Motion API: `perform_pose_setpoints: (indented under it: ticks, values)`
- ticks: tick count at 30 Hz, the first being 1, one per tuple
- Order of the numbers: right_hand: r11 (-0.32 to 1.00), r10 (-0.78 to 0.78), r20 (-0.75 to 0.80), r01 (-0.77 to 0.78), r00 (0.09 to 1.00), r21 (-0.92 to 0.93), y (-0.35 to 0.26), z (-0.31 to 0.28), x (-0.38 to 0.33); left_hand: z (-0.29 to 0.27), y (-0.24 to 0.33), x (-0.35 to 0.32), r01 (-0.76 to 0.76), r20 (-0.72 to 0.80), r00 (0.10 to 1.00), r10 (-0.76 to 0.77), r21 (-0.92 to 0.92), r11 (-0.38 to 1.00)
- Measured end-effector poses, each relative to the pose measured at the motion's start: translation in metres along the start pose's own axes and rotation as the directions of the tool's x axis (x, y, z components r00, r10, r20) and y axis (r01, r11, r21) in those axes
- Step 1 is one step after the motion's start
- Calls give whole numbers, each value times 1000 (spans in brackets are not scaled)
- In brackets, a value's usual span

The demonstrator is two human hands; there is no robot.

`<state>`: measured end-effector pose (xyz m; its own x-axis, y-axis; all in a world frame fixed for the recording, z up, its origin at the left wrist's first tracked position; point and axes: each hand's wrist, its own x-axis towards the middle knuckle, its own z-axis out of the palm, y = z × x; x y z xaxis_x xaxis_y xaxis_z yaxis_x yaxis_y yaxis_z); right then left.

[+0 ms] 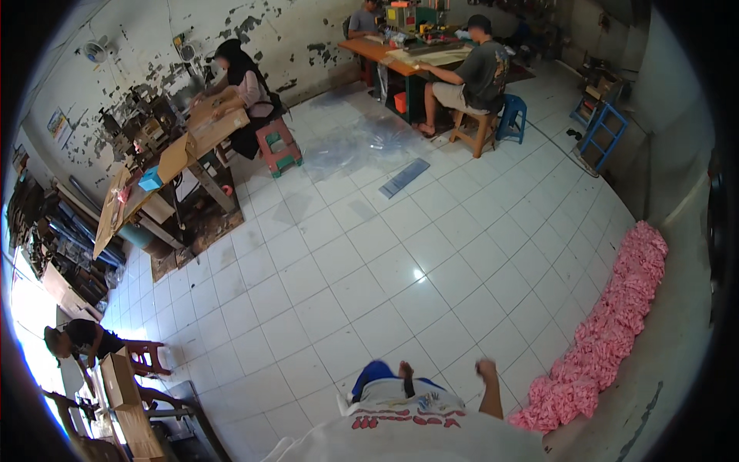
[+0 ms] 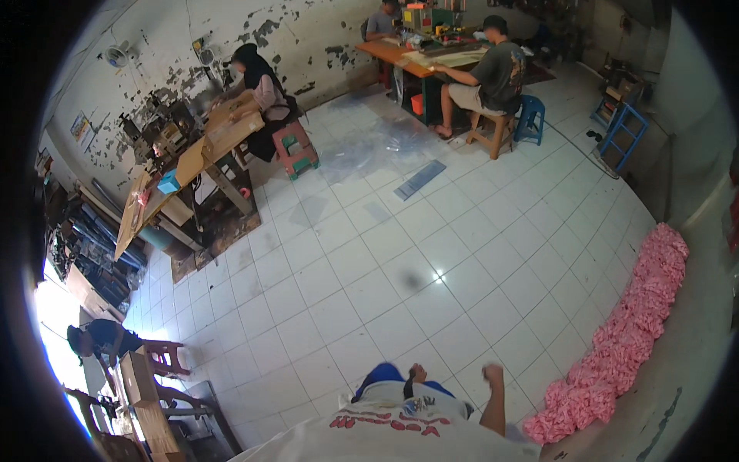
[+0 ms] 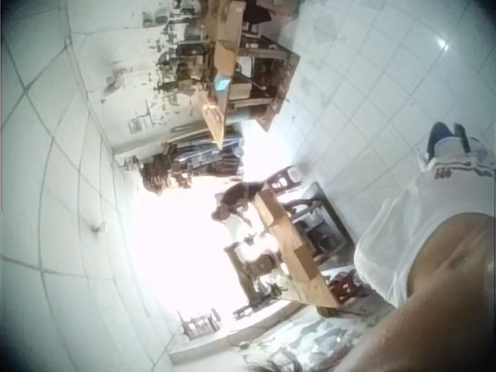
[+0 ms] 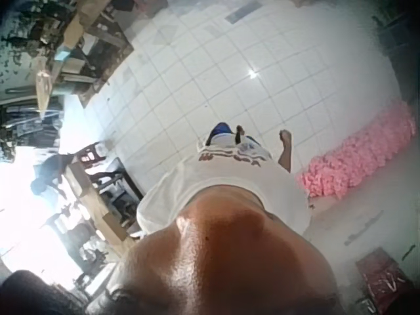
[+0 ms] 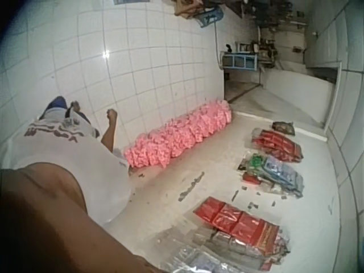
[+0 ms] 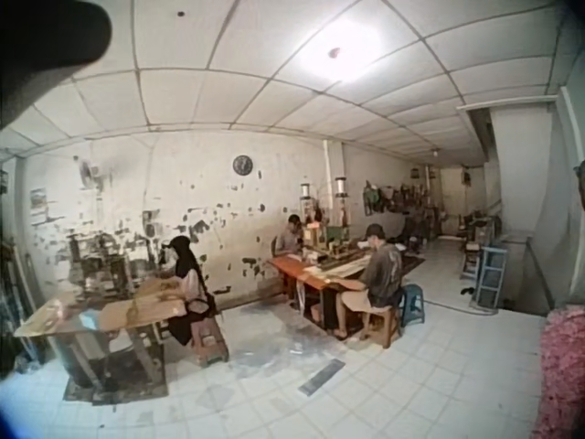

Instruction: The person sorts plastic sheets on the floor, picking them up one at a time and placing them into a stack.

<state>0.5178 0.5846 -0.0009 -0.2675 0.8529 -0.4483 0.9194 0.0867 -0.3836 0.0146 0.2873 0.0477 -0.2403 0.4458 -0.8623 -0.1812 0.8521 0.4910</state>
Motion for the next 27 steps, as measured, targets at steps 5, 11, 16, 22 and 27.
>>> perform_pose_setpoints:
  ticks: [5,11,16,22,27]
  values:
    - [591,105,-90,11,990,807,-200,-183,191,22,116,45,-113,-56,993,108,-93,989]
    - [731,-344,-167,375,924,570,-331,-283,305,25,197,142,-235,33,972,232,124,964]
    - [945,-302,-156,317,940,80,-204,-196,353,-25,270,226,-631,162,774,612,288,721]
    - [974,50,456,57,888,-220,-31,-88,288,-63,472,279,-261,-134,960,248,-94,961]
    - [986,166,462,-130,871,-109,-81,-135,323,-64,622,292,-324,-245,928,282,-152,934]
